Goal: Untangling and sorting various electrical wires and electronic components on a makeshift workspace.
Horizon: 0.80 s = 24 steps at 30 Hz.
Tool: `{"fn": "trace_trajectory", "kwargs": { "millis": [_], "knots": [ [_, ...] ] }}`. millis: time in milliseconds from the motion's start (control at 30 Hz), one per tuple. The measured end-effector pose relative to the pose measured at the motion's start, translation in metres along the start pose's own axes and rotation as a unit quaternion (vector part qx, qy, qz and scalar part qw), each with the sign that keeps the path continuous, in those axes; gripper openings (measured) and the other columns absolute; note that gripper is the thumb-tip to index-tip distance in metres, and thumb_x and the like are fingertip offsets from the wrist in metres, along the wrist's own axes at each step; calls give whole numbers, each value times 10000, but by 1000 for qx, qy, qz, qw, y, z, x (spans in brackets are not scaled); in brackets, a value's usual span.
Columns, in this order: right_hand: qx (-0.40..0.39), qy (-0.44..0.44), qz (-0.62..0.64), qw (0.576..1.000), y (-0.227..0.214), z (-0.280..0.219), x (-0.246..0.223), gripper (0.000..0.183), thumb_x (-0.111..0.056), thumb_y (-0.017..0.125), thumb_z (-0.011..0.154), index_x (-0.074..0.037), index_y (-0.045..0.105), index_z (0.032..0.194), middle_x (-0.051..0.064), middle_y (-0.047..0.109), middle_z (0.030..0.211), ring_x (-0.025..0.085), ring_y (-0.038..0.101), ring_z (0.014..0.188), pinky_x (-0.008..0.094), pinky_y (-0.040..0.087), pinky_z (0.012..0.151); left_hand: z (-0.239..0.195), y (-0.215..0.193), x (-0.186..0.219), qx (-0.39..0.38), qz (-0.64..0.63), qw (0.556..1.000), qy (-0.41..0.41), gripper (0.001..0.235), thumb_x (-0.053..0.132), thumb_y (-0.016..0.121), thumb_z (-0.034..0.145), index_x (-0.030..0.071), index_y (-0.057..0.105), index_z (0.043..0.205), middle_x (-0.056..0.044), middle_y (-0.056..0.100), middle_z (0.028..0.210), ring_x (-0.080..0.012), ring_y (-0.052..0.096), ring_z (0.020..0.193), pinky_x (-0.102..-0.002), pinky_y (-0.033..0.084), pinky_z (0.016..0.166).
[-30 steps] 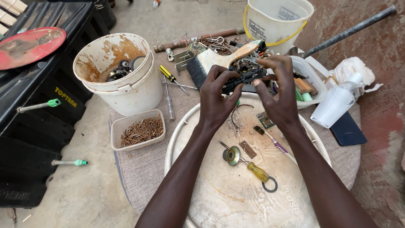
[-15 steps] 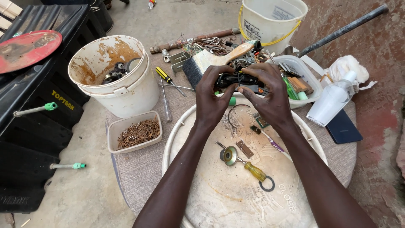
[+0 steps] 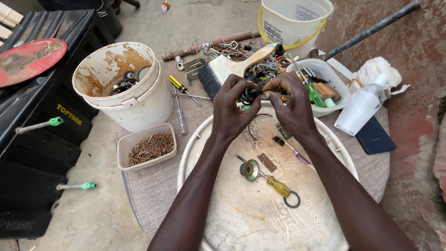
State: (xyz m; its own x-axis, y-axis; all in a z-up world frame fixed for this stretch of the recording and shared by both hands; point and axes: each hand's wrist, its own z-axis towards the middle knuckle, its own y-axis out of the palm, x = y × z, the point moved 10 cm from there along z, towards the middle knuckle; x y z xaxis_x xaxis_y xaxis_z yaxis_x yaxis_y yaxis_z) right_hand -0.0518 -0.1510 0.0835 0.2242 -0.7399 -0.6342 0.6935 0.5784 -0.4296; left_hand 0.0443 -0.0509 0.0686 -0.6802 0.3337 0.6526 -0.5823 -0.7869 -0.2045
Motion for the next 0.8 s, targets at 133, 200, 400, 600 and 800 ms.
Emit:
{"fn": "trace_trajectory", "kwargs": {
  "millis": [133, 200, 400, 600, 800],
  "knots": [
    [-14, 11, 27, 999, 7, -3, 12, 60, -3, 607, 1011, -44, 647, 1029, 120, 579, 858, 293, 564, 870, 471, 471, 827, 3, 0, 7, 1, -16, 1000, 9, 249, -14, 718, 815, 84, 644, 1032, -140, 601, 1044, -410, 667, 978, -516, 595, 799],
    [-20, 80, 117, 990, 12, -7, 30, 55, -62, 613, 1011, -31, 652, 1033, 94, 598, 853, 175, 556, 840, 406, 490, 812, -1, 12, -10, -27, -100, 994, -25, 346, -23, 632, 890, 102, 622, 1212, -178, 659, 1112, -429, 641, 1106, -535, 575, 882],
    [15, -70, -57, 996, -1, -3, -16, 102, 55, 559, 1016, -31, 613, 1015, 136, 545, 858, 335, 538, 805, 479, 469, 771, -7, 24, -36, -50, -166, 977, -124, 210, 212, 641, 987, 37, 662, 1102, -114, 711, 810, -178, 712, 793, -355, 603, 699],
    [16, 12, 53, 998, 0, -2, 5, 382, 117, 513, 946, -36, 564, 1292, 146, 621, 950, 260, 599, 898, 420, 500, 781, -20, 35, -84, -4, -269, 941, -204, 242, 225, 574, 1031, 20, 693, 1084, -114, 718, 802, -145, 687, 768, -314, 586, 687],
    [-32, 207, 246, 946, 24, -19, 63, 393, -259, 404, 1103, 1, 669, 971, 118, 650, 670, 134, 639, 597, 251, 541, 598, -13, 21, -50, -13, -163, 977, -140, 264, 186, 538, 1045, 32, 647, 1229, -168, 720, 866, -204, 687, 900, -373, 590, 723]
  ]
}}
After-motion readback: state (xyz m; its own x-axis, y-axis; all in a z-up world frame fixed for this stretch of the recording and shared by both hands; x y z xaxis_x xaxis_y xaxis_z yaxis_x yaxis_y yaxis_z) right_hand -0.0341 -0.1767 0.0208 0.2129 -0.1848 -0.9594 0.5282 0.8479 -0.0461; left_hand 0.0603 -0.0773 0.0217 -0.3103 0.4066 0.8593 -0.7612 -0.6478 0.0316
